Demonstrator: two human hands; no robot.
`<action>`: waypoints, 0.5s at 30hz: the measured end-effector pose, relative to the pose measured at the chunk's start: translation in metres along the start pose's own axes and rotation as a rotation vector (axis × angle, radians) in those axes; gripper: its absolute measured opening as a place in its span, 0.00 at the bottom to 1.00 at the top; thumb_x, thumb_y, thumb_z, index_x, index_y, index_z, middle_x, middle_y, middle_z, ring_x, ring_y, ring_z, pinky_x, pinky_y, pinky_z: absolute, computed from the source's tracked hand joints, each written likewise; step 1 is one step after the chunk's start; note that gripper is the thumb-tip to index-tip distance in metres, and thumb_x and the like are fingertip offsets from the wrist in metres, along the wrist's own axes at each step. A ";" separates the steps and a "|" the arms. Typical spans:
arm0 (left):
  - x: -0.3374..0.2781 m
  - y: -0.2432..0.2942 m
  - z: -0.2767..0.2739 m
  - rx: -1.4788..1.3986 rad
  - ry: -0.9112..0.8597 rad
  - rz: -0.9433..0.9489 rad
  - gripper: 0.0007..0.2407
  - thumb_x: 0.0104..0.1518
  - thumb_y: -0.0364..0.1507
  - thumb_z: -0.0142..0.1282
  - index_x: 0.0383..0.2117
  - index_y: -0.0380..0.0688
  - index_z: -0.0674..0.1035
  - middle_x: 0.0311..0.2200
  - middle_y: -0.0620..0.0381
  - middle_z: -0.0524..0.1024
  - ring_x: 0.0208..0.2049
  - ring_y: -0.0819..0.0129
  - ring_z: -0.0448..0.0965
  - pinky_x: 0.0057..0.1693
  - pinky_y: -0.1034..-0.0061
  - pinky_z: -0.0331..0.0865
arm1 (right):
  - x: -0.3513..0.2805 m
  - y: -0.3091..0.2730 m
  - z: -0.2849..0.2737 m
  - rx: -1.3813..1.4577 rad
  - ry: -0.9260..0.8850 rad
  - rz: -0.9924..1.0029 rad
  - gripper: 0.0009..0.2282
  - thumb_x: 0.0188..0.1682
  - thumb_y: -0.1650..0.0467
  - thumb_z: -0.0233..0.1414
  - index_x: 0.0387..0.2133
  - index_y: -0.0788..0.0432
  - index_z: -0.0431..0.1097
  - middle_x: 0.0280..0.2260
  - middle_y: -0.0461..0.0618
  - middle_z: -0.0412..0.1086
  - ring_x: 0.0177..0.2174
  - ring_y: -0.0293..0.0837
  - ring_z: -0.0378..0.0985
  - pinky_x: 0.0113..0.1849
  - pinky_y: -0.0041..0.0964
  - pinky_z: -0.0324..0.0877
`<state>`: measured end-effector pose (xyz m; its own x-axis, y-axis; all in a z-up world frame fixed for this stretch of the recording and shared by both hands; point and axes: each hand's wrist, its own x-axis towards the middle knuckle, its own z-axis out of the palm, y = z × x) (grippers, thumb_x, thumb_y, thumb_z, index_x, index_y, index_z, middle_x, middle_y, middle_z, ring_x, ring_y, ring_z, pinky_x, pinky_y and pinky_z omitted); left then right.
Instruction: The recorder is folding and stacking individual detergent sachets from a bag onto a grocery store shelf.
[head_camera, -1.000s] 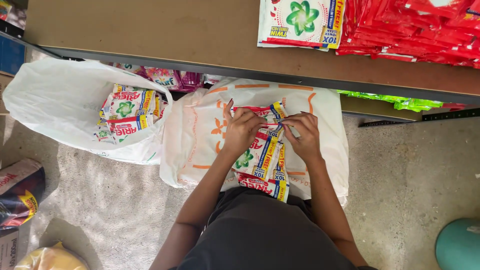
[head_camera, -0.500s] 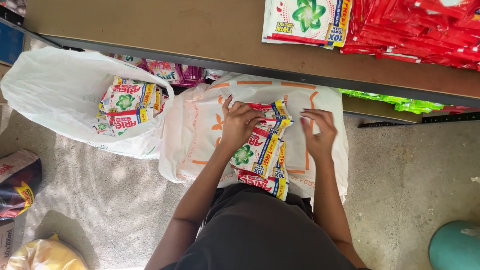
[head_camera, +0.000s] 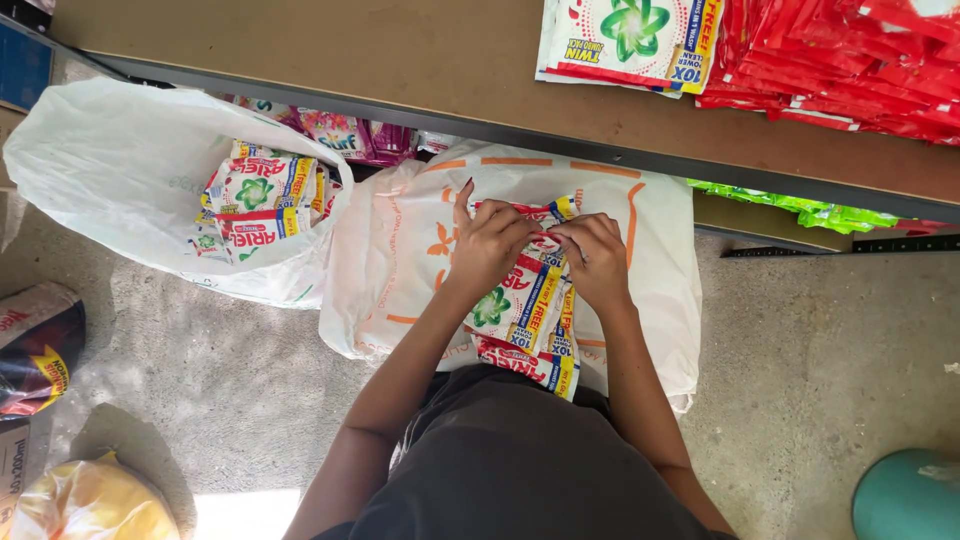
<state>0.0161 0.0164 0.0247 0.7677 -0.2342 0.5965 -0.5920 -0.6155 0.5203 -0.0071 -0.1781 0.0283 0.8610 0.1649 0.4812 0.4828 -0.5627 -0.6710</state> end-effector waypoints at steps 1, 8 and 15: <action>0.000 -0.002 0.001 -0.002 -0.002 -0.002 0.02 0.56 0.33 0.67 0.30 0.54 0.85 0.26 0.63 0.78 0.39 0.67 0.77 0.68 0.40 0.46 | -0.001 0.001 0.000 0.000 -0.001 0.003 0.04 0.53 0.76 0.58 0.37 0.57 0.79 0.32 0.47 0.75 0.38 0.50 0.76 0.44 0.44 0.68; -0.003 -0.017 0.006 -0.030 -0.005 0.074 0.03 0.59 0.34 0.64 0.30 0.55 0.85 0.26 0.64 0.76 0.38 0.68 0.76 0.67 0.42 0.48 | -0.005 0.007 0.002 -0.046 0.004 -0.027 0.05 0.51 0.76 0.60 0.39 0.58 0.79 0.32 0.49 0.74 0.37 0.52 0.76 0.41 0.46 0.69; -0.003 -0.017 0.011 0.027 0.013 0.099 0.05 0.60 0.34 0.62 0.27 0.54 0.84 0.26 0.64 0.76 0.37 0.68 0.76 0.66 0.41 0.51 | -0.006 0.010 0.005 -0.052 0.049 -0.072 0.05 0.50 0.75 0.62 0.38 0.57 0.80 0.32 0.46 0.75 0.35 0.50 0.76 0.40 0.43 0.68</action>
<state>0.0264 0.0194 0.0073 0.7027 -0.2849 0.6520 -0.6574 -0.6104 0.4419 -0.0068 -0.1806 0.0162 0.8148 0.1672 0.5551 0.5332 -0.5921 -0.6043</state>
